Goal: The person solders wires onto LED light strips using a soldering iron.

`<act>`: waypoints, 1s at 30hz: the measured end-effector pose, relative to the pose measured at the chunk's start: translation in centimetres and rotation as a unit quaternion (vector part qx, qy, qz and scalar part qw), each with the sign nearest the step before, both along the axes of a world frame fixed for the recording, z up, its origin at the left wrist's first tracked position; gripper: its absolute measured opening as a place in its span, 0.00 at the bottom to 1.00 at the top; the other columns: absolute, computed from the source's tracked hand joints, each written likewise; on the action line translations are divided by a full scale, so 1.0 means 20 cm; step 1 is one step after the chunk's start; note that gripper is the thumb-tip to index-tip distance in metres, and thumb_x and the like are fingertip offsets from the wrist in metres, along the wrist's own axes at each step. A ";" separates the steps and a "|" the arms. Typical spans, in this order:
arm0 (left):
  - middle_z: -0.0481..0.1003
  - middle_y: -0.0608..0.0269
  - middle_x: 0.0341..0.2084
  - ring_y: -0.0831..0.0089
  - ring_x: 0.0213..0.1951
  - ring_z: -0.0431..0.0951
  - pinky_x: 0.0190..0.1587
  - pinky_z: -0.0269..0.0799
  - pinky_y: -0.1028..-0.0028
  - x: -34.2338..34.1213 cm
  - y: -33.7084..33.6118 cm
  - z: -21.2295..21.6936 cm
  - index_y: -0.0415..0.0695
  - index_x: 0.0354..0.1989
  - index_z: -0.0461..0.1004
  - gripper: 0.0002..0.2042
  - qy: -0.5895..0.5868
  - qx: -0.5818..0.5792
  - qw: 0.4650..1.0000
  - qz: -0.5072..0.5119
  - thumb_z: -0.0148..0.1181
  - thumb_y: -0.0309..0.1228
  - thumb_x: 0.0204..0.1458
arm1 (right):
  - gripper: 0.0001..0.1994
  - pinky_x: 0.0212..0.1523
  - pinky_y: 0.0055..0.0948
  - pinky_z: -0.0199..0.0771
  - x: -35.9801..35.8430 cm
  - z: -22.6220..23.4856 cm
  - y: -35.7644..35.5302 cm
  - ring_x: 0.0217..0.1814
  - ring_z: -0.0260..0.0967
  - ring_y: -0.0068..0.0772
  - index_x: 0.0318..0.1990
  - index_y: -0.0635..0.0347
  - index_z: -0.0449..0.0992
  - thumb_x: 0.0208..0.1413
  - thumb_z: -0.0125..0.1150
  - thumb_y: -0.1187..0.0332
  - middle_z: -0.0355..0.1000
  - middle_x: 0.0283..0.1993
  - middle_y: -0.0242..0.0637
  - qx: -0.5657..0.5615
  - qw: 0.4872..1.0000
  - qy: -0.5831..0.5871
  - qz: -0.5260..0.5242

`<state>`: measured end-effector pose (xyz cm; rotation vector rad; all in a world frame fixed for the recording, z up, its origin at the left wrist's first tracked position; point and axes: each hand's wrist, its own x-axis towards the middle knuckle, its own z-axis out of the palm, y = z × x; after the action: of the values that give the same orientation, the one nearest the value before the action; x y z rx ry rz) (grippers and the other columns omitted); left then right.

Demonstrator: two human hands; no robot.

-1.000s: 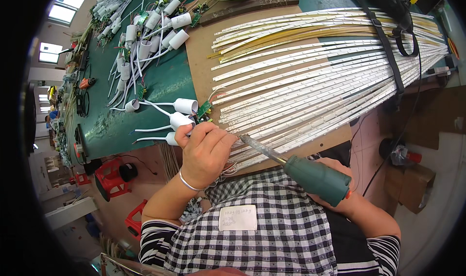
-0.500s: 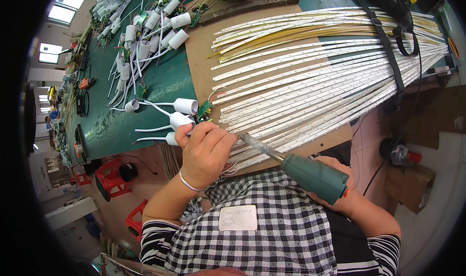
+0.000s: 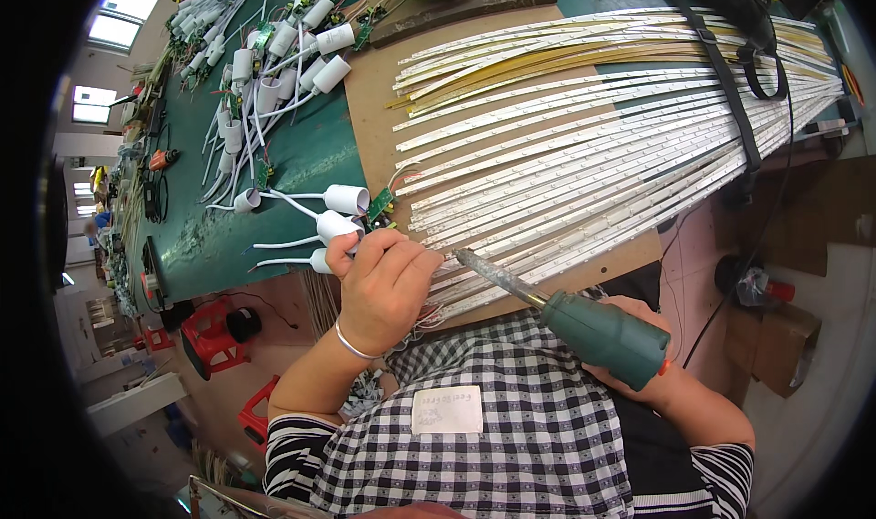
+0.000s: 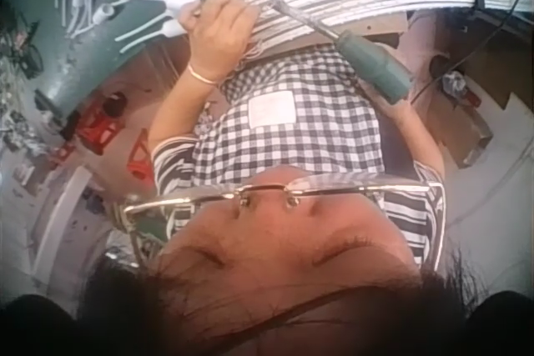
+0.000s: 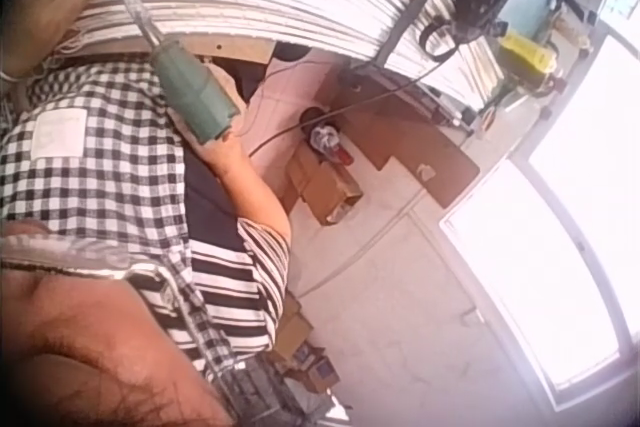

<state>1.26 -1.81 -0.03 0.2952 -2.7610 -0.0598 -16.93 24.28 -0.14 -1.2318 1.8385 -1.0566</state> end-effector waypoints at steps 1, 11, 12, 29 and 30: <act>0.73 0.76 0.29 0.76 0.40 0.71 0.51 0.49 0.62 0.00 0.00 0.00 0.52 0.32 0.76 0.07 0.000 0.000 1.000 0.000 0.56 0.28 0.44 | 0.23 0.37 0.27 0.74 -0.01 0.01 -0.01 0.31 0.75 0.27 0.51 0.68 0.65 0.46 0.60 0.71 0.72 0.38 0.38 -0.030 0.997 0.053 0.035; 0.73 0.76 0.29 0.76 0.41 0.72 0.52 0.48 0.62 0.01 0.00 0.00 0.52 0.31 0.76 0.06 -0.002 -0.001 1.000 0.003 0.57 0.28 0.44 | 0.22 0.37 0.28 0.75 0.02 0.00 -0.01 0.31 0.75 0.27 0.50 0.67 0.68 0.46 0.61 0.71 0.73 0.36 0.37 -0.015 1.000 -0.022 -0.009; 0.73 0.76 0.30 0.77 0.41 0.72 0.53 0.47 0.62 0.01 0.00 0.00 0.52 0.31 0.75 0.06 -0.003 0.002 1.000 0.005 0.57 0.28 0.44 | 0.25 0.42 0.29 0.74 0.01 -0.01 -0.01 0.37 0.74 0.30 0.51 0.65 0.68 0.44 0.66 0.68 0.74 0.40 0.37 -0.005 1.000 -0.016 0.000; 0.73 0.75 0.29 0.75 0.40 0.72 0.52 0.49 0.62 0.00 0.01 -0.01 0.52 0.32 0.76 0.08 0.008 0.005 1.000 0.000 0.60 0.27 0.42 | 0.29 0.47 0.27 0.74 -0.02 0.03 -0.06 0.44 0.74 0.32 0.52 0.65 0.67 0.42 0.72 0.70 0.73 0.46 0.39 -0.025 0.993 0.098 0.063; 0.73 0.75 0.29 0.74 0.40 0.72 0.52 0.49 0.62 0.00 0.01 -0.01 0.52 0.32 0.76 0.08 0.008 0.006 1.000 0.001 0.60 0.27 0.41 | 0.29 0.47 0.27 0.74 -0.02 0.02 -0.06 0.44 0.74 0.32 0.52 0.65 0.67 0.42 0.72 0.70 0.73 0.46 0.38 -0.026 0.993 0.093 0.061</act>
<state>1.33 -1.69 -0.28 0.2990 -2.7460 -0.0787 -17.26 23.15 0.31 -1.4964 1.8570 -0.9546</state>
